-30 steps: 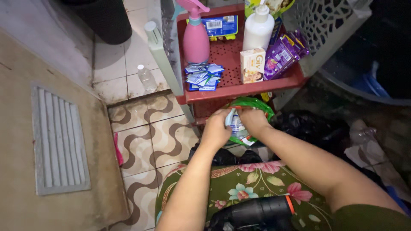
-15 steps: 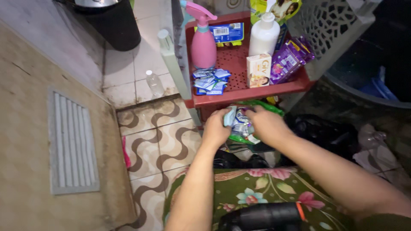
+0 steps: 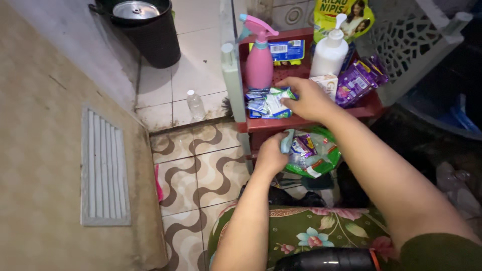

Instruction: The person organizes bathroom supplies on a small red plastic shelf. They remove items from a black plastic bag and place them on the shelf, including a white pump bottle, a black hair dryer, a clear bottle, a scrub brush, and various packaged toiletries. The person repeatedly rearranges the items on the shelf to fit them.

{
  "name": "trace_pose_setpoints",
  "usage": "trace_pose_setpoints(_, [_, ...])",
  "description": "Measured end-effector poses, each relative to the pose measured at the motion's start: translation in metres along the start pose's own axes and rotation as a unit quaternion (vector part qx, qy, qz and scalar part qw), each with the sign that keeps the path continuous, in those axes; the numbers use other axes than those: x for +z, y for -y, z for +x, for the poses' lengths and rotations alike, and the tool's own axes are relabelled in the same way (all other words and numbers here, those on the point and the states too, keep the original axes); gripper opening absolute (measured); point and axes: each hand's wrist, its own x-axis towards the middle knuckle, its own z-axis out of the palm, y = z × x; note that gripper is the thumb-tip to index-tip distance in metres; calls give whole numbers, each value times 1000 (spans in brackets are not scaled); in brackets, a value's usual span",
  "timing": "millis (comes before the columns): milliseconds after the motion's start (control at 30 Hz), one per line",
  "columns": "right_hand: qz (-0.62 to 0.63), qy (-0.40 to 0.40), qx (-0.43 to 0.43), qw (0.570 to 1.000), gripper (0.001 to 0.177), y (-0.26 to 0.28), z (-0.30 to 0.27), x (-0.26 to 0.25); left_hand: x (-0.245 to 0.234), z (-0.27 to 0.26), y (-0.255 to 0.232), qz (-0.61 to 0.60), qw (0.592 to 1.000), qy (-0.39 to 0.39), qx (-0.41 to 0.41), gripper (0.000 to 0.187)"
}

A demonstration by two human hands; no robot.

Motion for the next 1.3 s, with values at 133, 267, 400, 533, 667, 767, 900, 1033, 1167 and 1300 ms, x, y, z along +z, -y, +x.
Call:
trace_pose_setpoints(133, [-148,9,20,989,46,2,8,13,-7,-1,0,3,1000,17,-27,65])
trace_pose_setpoints(267, [-191,-11,-22,981,51,7,-1,20,-10,-2,1,9,999,13,-34,64])
trace_pose_setpoints(400, [-224,-10,-34,974,36,12,-10,7,-12,-1,-4,22,999,19,-34,64])
trace_pose_setpoints(533, [-169,-50,-46,983,21,-7,-48,-12,-16,-13,-11,41,999,4,10,65])
trace_pose_setpoints(667, [-141,304,100,937,26,-42,-88,11,-23,-18,-27,56,997,9,50,67])
trace_pose_setpoints(767, [-200,349,129,906,40,-67,-103,58,-23,-21,-38,72,996,22,52,67])
trace_pose_setpoints(900, [-182,211,40,960,83,-94,-108,93,-18,-24,-46,56,995,25,74,70])
trace_pose_setpoints(1033, [-173,170,70,968,93,-98,-107,108,-16,-23,-46,49,995,32,76,69])
trace_pose_setpoints(1167, [-172,165,105,966,85,-96,-109,120,-15,-21,-41,36,995,27,85,69])
trace_pose_setpoints(1300, [-192,143,74,968,74,-102,-107,126,-14,-20,-38,38,995,26,85,71])
